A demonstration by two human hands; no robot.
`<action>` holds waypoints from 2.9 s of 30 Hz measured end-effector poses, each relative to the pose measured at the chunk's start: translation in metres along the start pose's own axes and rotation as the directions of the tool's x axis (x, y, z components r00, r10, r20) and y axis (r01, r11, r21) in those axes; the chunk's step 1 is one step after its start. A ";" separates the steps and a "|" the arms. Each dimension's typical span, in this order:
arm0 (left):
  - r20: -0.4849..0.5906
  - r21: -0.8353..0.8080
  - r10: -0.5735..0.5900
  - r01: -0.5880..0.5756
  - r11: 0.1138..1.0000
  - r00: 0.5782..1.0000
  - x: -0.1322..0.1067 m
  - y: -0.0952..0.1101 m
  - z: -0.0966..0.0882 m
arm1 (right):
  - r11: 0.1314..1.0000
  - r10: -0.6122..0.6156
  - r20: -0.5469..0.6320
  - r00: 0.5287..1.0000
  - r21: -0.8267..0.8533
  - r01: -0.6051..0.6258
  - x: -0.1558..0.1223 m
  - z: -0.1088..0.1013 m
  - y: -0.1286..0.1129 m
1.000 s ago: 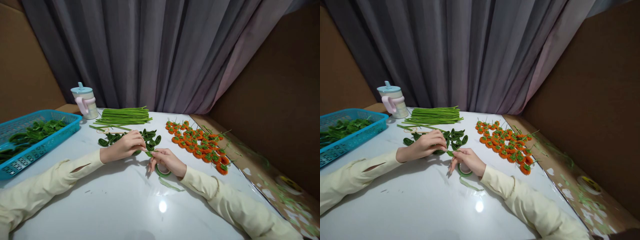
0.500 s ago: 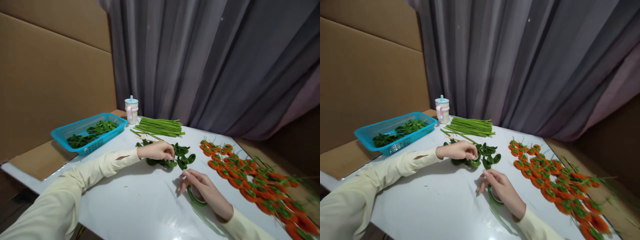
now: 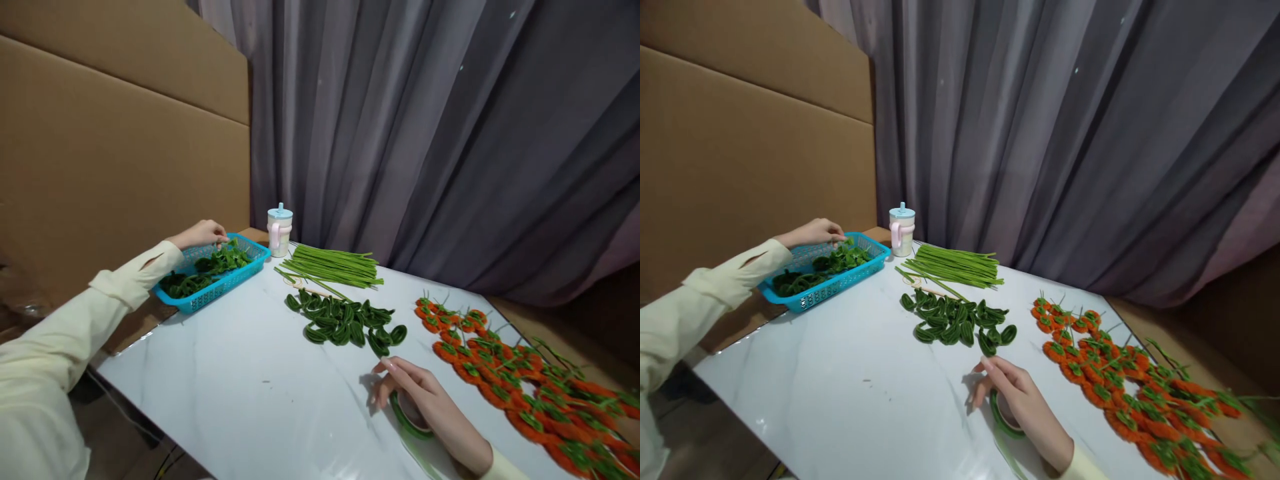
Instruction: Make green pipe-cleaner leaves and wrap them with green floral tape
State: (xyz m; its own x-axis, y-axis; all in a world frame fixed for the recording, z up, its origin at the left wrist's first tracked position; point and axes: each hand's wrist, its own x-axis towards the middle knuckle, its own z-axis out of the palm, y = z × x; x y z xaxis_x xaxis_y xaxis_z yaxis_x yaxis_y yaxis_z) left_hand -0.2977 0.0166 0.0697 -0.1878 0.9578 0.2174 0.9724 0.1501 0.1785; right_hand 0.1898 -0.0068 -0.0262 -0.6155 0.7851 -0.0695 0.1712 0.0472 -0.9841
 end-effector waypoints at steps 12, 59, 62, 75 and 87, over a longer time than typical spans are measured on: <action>-0.413 0.130 0.415 -0.399 0.908 0.810 -0.045 0.125 -0.003 | 0.959 -0.186 -0.180 0.966 0.182 0.218 0.002 -0.010 0.015; 0.191 -0.862 0.622 -0.174 0.477 0.759 -0.078 0.268 0.165 | 0.706 -0.202 0.238 0.950 -0.636 0.310 0.012 -0.065 0.010; 0.125 -0.828 0.619 -0.263 0.496 0.775 -0.079 0.268 0.165 | 0.850 -0.136 0.198 0.971 -0.480 0.217 0.028 -0.048 0.010; -0.468 0.115 0.818 -0.895 0.431 0.334 -0.090 0.204 0.152 | 0.998 -0.065 0.052 0.997 -0.021 0.066 0.043 -0.028 0.032; -0.367 -0.052 0.717 -0.782 0.621 0.593 -0.099 0.217 0.134 | 0.998 -0.062 0.021 0.998 0.026 0.061 0.040 -0.024 0.027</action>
State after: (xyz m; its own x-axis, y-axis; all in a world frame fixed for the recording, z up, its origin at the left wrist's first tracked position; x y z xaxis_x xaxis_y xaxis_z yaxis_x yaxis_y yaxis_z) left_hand -0.0496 -0.0131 -0.0420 0.5346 0.5863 0.6086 0.7436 -0.6686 -0.0092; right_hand 0.1884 0.0409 -0.0519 -0.6410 0.7674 -0.0121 0.1136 0.0793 -0.9904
